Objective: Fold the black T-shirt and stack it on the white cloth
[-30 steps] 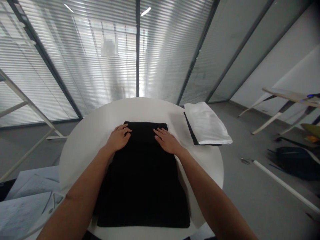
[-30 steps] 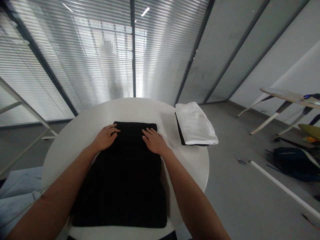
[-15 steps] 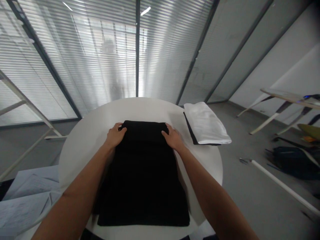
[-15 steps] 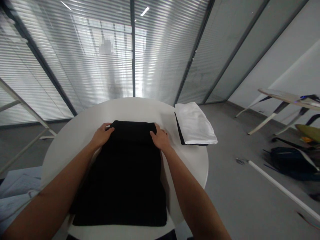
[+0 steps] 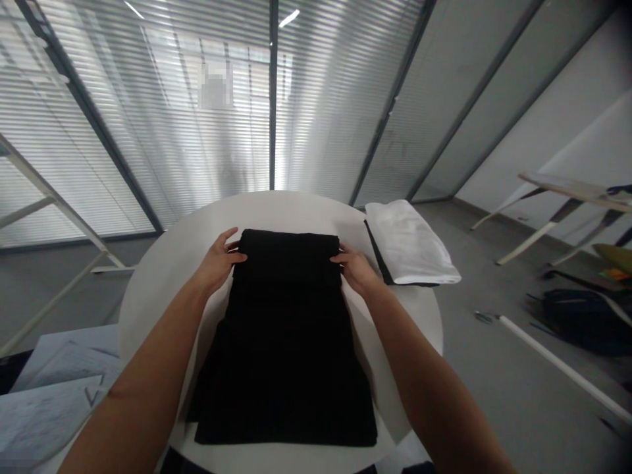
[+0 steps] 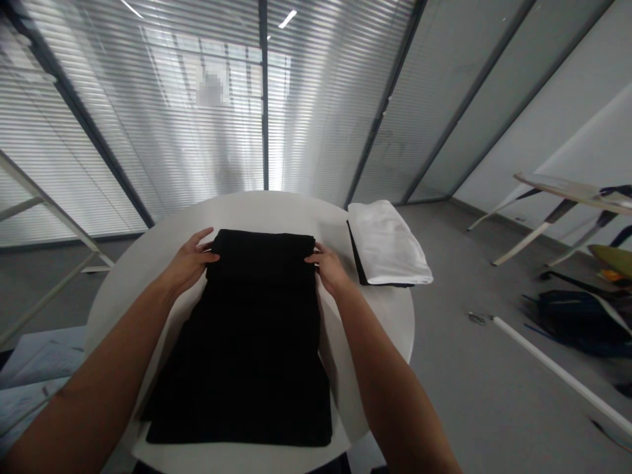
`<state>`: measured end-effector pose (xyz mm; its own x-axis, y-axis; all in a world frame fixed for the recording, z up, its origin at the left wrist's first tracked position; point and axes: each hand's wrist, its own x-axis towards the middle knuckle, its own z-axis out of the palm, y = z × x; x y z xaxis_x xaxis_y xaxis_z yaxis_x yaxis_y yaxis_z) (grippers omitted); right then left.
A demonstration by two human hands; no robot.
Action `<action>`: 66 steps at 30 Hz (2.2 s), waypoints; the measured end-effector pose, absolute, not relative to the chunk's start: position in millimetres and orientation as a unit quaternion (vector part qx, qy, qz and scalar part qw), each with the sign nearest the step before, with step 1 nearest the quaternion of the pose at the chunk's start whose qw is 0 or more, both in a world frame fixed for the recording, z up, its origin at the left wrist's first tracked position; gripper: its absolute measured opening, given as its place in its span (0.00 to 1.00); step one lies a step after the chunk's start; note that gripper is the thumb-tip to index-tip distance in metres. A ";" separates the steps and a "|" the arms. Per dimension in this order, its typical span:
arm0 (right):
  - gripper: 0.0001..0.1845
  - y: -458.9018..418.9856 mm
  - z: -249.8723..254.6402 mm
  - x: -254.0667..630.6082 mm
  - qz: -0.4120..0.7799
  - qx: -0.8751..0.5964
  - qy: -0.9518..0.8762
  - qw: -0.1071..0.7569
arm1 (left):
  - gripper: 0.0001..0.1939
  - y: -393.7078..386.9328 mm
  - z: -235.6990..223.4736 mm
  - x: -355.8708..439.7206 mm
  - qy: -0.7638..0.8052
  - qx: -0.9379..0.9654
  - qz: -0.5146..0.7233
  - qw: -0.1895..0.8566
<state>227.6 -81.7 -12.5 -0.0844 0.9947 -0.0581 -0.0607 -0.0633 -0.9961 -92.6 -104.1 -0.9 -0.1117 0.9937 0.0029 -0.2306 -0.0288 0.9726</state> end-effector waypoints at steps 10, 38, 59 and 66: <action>0.14 -96.0 7.9 229.4 0.402 -0.571 -0.604 0.384 | 0.24 -117.3 17.1 -101.4 0.598 0.533 0.400 0.446; 0.07 -85.6 -2.0 242.7 0.472 -0.479 -0.572 0.469 | 0.11 -113.1 4.7 -98.9 0.495 0.602 0.512 0.361; 0.31 -120.9 -20.0 169.4 0.090 -0.556 -0.813 0.148 | 0.31 -126.2 -22.7 -61.0 0.609 0.717 0.289 0.177; 0.32 -113.3 -24.6 186.4 0.129 -0.614 -0.763 0.152 | 0.33 -117.7 -31.2 -80.5 0.658 0.687 0.252 0.179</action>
<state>186.4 -113.3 -24.6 -0.1992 0.9773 0.0726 0.8988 0.2117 -0.3838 -80.5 -117.7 -31.2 0.0074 0.9939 0.1105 0.8142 -0.0701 0.5763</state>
